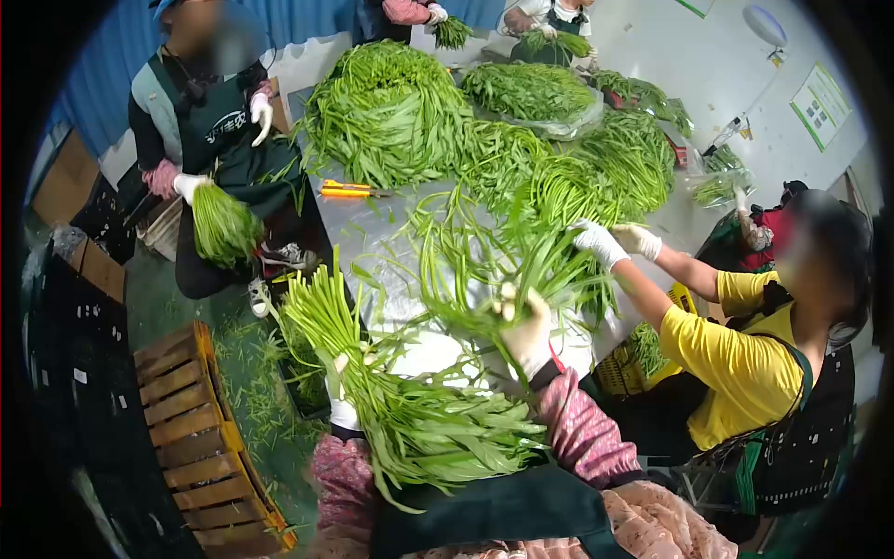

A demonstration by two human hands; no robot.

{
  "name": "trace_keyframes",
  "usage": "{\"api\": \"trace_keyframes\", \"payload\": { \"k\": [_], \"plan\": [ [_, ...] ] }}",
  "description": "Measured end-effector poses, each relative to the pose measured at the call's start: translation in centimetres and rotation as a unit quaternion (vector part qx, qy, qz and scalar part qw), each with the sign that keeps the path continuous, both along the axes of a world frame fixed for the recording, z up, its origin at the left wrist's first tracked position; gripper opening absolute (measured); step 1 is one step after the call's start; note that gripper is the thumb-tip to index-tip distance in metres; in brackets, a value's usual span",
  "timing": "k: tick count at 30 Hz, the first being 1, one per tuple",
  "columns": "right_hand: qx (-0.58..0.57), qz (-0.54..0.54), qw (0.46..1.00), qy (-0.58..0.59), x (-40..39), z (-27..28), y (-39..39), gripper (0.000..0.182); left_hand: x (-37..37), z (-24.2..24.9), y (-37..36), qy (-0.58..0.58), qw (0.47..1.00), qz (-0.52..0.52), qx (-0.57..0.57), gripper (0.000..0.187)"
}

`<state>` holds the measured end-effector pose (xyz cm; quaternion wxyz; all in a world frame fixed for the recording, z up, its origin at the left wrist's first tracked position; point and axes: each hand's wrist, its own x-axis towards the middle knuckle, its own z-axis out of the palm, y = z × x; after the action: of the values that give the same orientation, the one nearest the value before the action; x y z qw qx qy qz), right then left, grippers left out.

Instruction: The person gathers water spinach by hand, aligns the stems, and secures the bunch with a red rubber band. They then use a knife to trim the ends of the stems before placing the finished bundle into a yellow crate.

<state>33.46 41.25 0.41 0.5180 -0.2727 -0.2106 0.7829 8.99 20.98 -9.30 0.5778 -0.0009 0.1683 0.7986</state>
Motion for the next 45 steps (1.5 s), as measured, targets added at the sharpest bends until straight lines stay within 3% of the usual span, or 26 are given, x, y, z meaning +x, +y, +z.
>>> {"api": "trace_keyframes", "payload": {
  "k": [5, 9, 10, 11, 13, 14, 16, 17, 18, 19, 20, 21, 22, 24, 25, 27, 29, 30, 31, 34, 35, 37, 38, 41, 42, 45],
  "plan": [
    [-0.078, -0.064, 0.995, -0.021, 7.0, -8.8, -3.4, 0.028, 0.4, 2.3, -1.7, -0.025, 0.999, -0.004, 0.03, 0.038],
    [-0.104, 0.028, 0.985, -0.137, 7.3, -2.7, -6.5, 0.025, 0.8, 0.7, -2.4, 0.033, 0.999, -0.034, -0.019, 0.036],
    [-0.186, 0.097, 0.96, -0.184, 10.7, -5.5, -6.9, 0.027, 0.4, -0.4, -2.7, 0.077, 0.995, -0.06, -0.037, 0.035],
    [-0.166, 0.143, 0.961, -0.168, 11.2, -2.3, -9.0, 0.027, 0.4, 0.0, -2.8, 0.097, 0.992, -0.056, -0.06, 0.036],
    [-0.189, 0.171, 0.923, -0.29, 11.2, 3.9, -10.9, 0.024, 0.7, 2.3, -2.8, 0.135, 0.984, -0.042, -0.106, 0.036],
    [-0.092, 0.174, 0.902, -0.384, 12.1, 4.9, -10.8, 0.025, 1.3, 4.1, -2.7, 0.105, 0.988, -0.02, -0.113, 0.033],
    [0.041, 0.139, 0.804, -0.576, 12.4, 8.6, -10.4, 0.022, 1.1, 5.2, -3.3, 0.145, 0.981, -0.028, -0.127, 0.032],
    [0.112, 0.032, 0.818, -0.563, 11.3, 10.1, -10.2, 0.026, 0.9, 5.6, -3.7, 0.169, 0.976, -0.036, -0.134, 0.031],
    [0.318, -0.117, 0.733, -0.59, 10.2, 9.5, -9.1, 0.034, 0.9, 5.9, -3.9, 0.147, 0.976, -0.048, -0.155, 0.031],
    [0.369, -0.137, 0.674, -0.625, 8.3, 11.6, -8.8, 0.044, 1.0, 6.5, -4.1, 0.156, 0.974, -0.053, -0.154, 0.031],
    [0.377, -0.13, 0.693, -0.601, 6.1, 12.5, -8.7, 0.051, 1.0, 7.4, -4.3, 0.165, 0.973, -0.057, -0.152, 0.031],
    [0.45, -0.129, 0.602, -0.647, 4.1, 12.1, -8.0, 0.057, 1.1, 8.2, -4.6, 0.174, 0.971, -0.062, -0.152, 0.031],
    [0.554, -0.115, 0.539, -0.624, 2.9, 8.3, -6.0, 0.067, 1.7, 9.0, -4.7, 0.286, 0.941, -0.037, -0.178, 0.03],
    [0.491, 0.019, 0.501, -0.712, -1.2, 3.5, -6.6, 0.105, 2.5, 11.0, -4.9, 0.228, 0.956, -0.047, -0.178, 0.029],
    [0.373, 0.171, 0.474, -0.779, -2.7, 1.8, -6.9, 0.117, 2.4, 11.6, -4.9, 0.199, 0.963, -0.051, -0.176, 0.029],
    [0.423, 0.142, 0.356, -0.821, -3.1, -2.4, -9.2, 0.123, 1.7, 10.0, -4.7, 0.182, 0.968, -0.05, -0.168, 0.029],
    [0.434, 0.045, 0.368, -0.822, -3.1, -5.4, -9.1, 0.102, 1.5, 9.8, -4.9, 0.175, 0.969, -0.052, -0.168, 0.029],
    [0.377, 0.116, 0.407, -0.824, -3.1, -4.6, -8.4, 0.107, 1.9, 10.1, -5.2, 0.194, 0.965, -0.04, -0.17, 0.028],
    [0.388, 0.083, 0.424, -0.814, -2.8, -4.8, -8.3, 0.085, 1.6, 9.3, -5.2, 0.237, 0.958, -0.044, -0.152, 0.028],
    [0.309, 0.156, 0.544, -0.764, -2.1, -4.7, -6.8, 0.047, 2.0, 10.3, -4.8, 0.116, 0.979, -0.039, -0.166, 0.029],
    [0.323, 0.172, 0.456, -0.811, -1.8, -4.4, -6.2, 0.043, 1.8, 9.8, -4.8, 0.111, 0.98, -0.032, -0.164, 0.029],
    [0.322, 0.165, 0.571, -0.737, -1.2, -3.5, -5.0, 0.04, 1.9, 8.9, -4.4, 0.101, 0.982, -0.018, -0.158, 0.03],
    [0.244, 0.253, 0.611, -0.709, -0.6, -1.6, -3.6, 0.041, 1.9, 9.4, -4.4, 0.112, 0.983, -0.038, -0.144, 0.03],
    [0.241, 0.245, 0.732, -0.588, 0.0, 0.9, -1.2, 0.049, 3.0, 7.5, -3.5, 0.297, 0.947, 0.065, -0.104, 0.031],
    [0.277, 0.219, 0.768, -0.535, -0.5, 2.2, -1.5, 0.052, 2.0, 7.0, -2.3, 0.182, 0.975, 0.006, -0.127, 0.03],
    [0.31, 0.219, 0.74, -0.555, -3.1, 8.0, -4.9, 0.04, 1.8, 8.7, 1.7, 0.224, 0.962, -0.087, -0.134, 0.029]
  ]
}}
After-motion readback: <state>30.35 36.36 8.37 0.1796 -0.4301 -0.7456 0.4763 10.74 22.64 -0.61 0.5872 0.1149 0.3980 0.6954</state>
